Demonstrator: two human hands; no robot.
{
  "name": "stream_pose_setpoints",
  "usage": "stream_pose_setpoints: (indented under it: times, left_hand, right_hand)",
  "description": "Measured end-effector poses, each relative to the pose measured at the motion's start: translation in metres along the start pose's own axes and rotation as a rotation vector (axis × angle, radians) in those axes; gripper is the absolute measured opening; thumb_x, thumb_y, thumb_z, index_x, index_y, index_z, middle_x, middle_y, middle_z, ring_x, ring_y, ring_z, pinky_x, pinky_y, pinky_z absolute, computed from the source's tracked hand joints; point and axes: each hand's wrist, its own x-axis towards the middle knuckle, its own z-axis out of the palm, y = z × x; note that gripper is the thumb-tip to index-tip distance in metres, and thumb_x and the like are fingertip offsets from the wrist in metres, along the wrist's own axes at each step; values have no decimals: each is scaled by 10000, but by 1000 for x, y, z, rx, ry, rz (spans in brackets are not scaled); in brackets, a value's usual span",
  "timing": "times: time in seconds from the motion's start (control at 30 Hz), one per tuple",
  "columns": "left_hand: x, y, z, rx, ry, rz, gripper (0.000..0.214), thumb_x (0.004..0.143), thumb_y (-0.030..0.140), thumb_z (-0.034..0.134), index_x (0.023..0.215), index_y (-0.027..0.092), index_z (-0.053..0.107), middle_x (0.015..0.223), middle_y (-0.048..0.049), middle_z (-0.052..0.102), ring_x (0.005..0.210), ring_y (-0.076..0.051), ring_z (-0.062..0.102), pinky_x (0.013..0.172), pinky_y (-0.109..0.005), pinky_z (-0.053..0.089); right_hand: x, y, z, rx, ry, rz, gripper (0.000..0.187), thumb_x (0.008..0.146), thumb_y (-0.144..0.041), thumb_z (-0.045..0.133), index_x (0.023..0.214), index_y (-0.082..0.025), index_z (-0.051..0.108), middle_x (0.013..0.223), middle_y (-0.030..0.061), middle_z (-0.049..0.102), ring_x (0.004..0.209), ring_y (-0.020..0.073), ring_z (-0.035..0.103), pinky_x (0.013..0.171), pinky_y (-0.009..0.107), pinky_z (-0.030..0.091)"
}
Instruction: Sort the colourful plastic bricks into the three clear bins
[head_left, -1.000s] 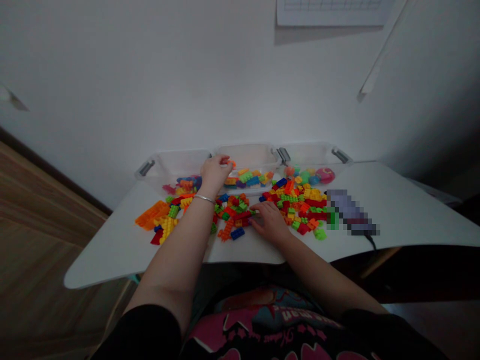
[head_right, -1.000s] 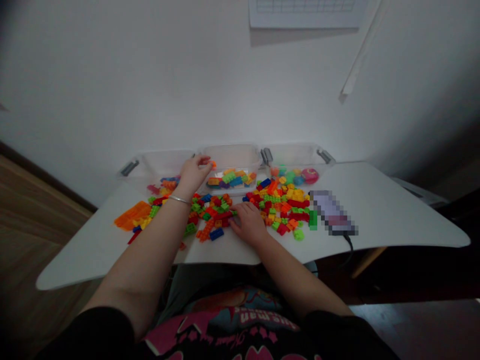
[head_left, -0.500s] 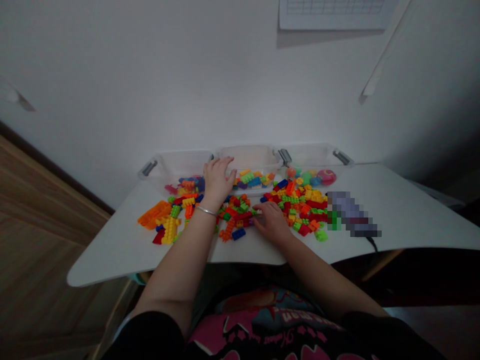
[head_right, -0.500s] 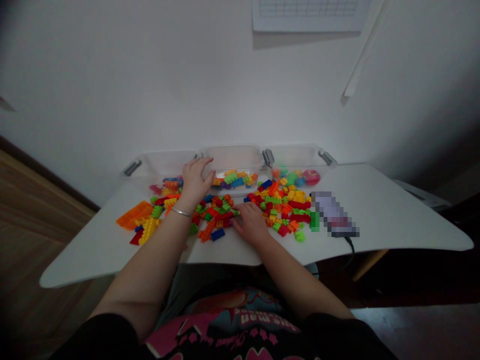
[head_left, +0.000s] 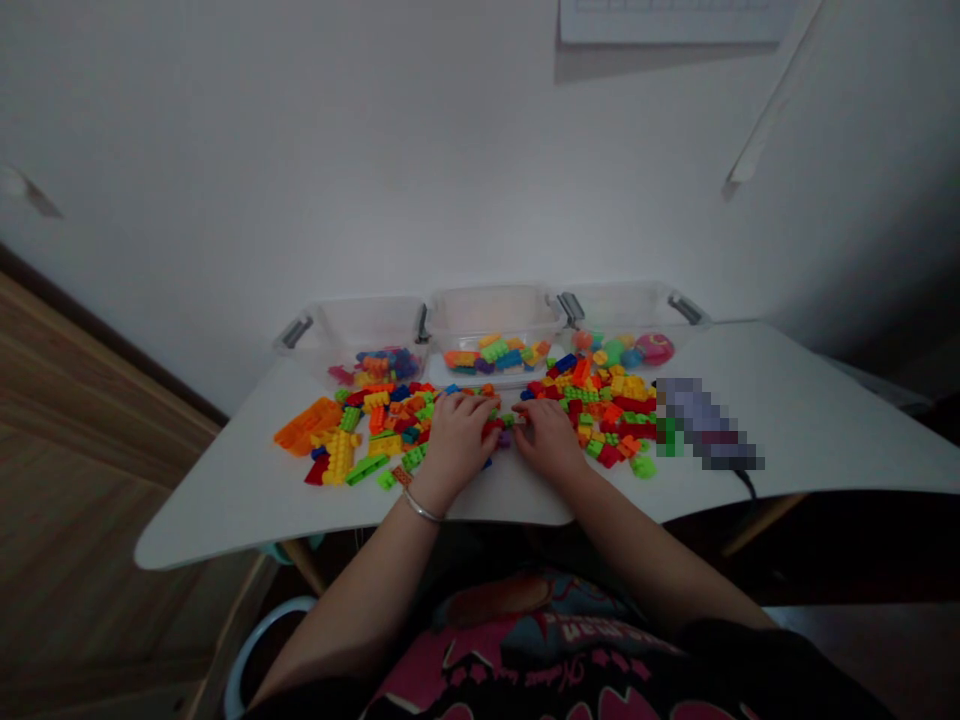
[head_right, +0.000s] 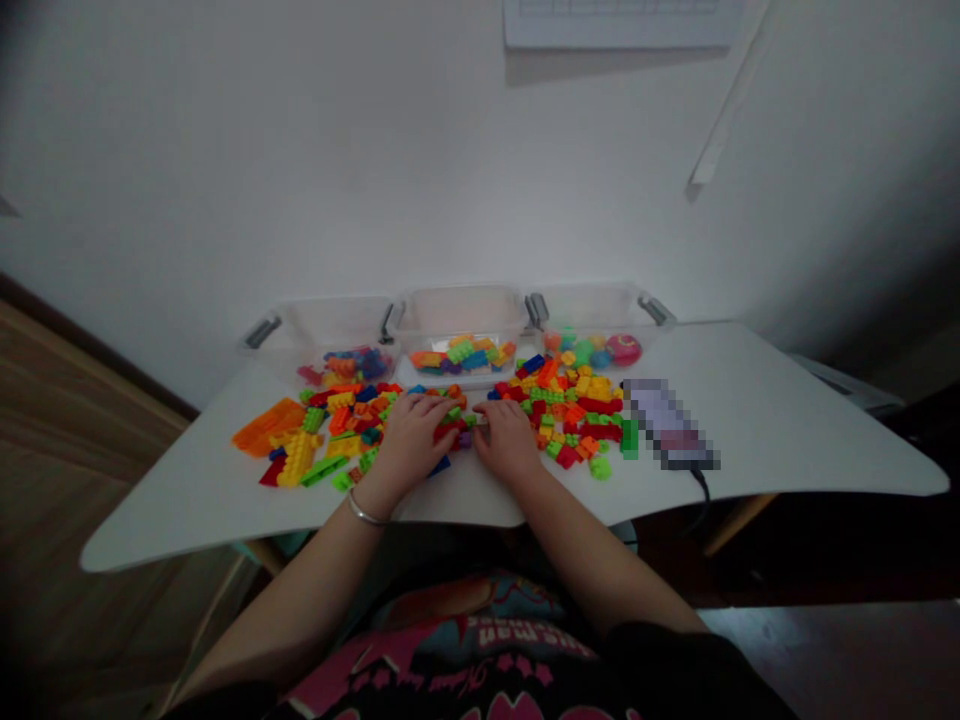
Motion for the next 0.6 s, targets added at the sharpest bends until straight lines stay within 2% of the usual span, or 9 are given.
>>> stream_pose_setpoints:
  times: [0.2, 0.33, 0.6]
  left_hand:
    - [-11, 4, -2, 139, -136, -88, 296, 886, 332, 589, 1135, 226, 709, 1077, -91, 682, 1060, -295, 542, 959, -455, 420]
    - [-16, 1, -1, 163, -140, -97, 312, 898, 338, 566, 1170, 257, 694, 1061, -96, 675, 1052, -296, 543, 923, -447, 425]
    - [-17, 1, 0, 194, -136, -122, 279, 908, 383, 551, 1093, 252, 712, 1043, -106, 656, 1041, -303, 549, 899, -443, 426]
  right_hand:
    - [0, -1, -1, -48, -77, -27, 311, 840, -167, 579, 1125, -214, 693, 1146, 68, 703, 1081, 265, 580, 1014, 433, 455]
    - [0, -1, 0, -48, -78, -42, 281, 841, -176, 599, 1095, -203, 715, 1132, 71, 712, 1067, 266, 581, 1013, 442, 460]
    - [0, 0, 1, -28, -35, -25, 274, 810, -154, 613, 1066, -201, 701, 1101, 95, 706, 1059, 274, 594, 1006, 470, 464]
